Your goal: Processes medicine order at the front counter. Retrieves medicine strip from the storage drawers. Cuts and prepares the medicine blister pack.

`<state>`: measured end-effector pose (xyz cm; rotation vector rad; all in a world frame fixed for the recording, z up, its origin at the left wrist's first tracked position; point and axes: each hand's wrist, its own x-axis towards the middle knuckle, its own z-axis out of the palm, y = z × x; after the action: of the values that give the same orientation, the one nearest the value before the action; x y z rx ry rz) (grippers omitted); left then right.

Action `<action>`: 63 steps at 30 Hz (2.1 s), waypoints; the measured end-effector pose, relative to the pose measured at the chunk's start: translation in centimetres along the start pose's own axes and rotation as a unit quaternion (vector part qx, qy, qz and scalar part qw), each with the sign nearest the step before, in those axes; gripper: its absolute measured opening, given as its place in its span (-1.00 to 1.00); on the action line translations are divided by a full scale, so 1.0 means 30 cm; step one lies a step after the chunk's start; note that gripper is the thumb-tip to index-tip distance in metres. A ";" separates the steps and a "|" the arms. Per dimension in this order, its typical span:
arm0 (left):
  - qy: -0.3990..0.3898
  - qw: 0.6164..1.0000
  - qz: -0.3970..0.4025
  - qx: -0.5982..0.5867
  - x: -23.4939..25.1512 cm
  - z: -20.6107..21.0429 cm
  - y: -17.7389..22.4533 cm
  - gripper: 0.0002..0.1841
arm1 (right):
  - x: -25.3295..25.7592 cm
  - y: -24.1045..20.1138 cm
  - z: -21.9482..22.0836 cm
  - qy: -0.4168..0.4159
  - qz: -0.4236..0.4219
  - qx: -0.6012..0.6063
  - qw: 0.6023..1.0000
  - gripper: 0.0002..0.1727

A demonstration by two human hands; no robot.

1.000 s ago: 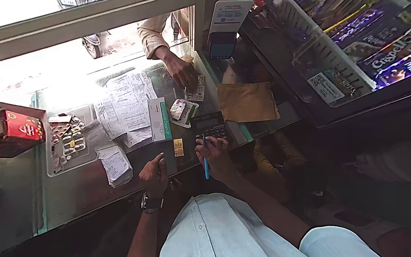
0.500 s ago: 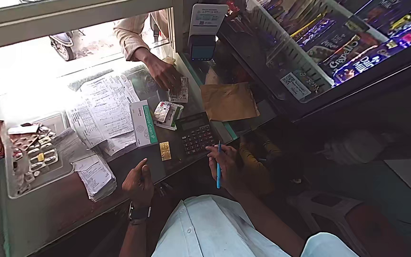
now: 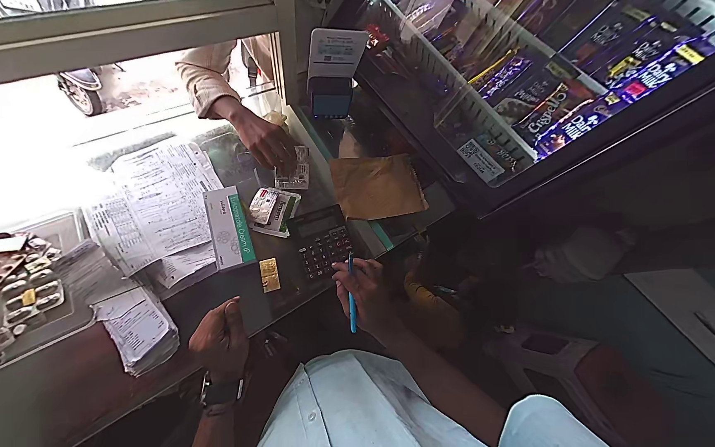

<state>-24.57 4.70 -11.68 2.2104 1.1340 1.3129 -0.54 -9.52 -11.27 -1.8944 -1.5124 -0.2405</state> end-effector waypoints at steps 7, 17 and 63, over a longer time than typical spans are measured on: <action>0.004 1.000 0.017 -0.005 0.004 0.007 -0.001 -0.52 | 0.059 -0.023 0.004 -0.020 0.005 0.016 1.000 -0.75; 0.012 1.000 0.011 0.001 0.003 0.004 0.003 -0.51 | 0.046 -0.039 -0.001 -0.045 -0.047 0.019 0.998 -0.77; 0.016 1.000 0.020 0.002 0.002 0.009 0.000 -0.53 | 0.015 -0.043 0.001 0.003 0.044 -0.048 0.998 -0.73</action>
<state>-24.32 4.77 -11.80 2.2328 1.1098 1.3677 -1.60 -9.04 -10.54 -2.0287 -1.4329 -0.2830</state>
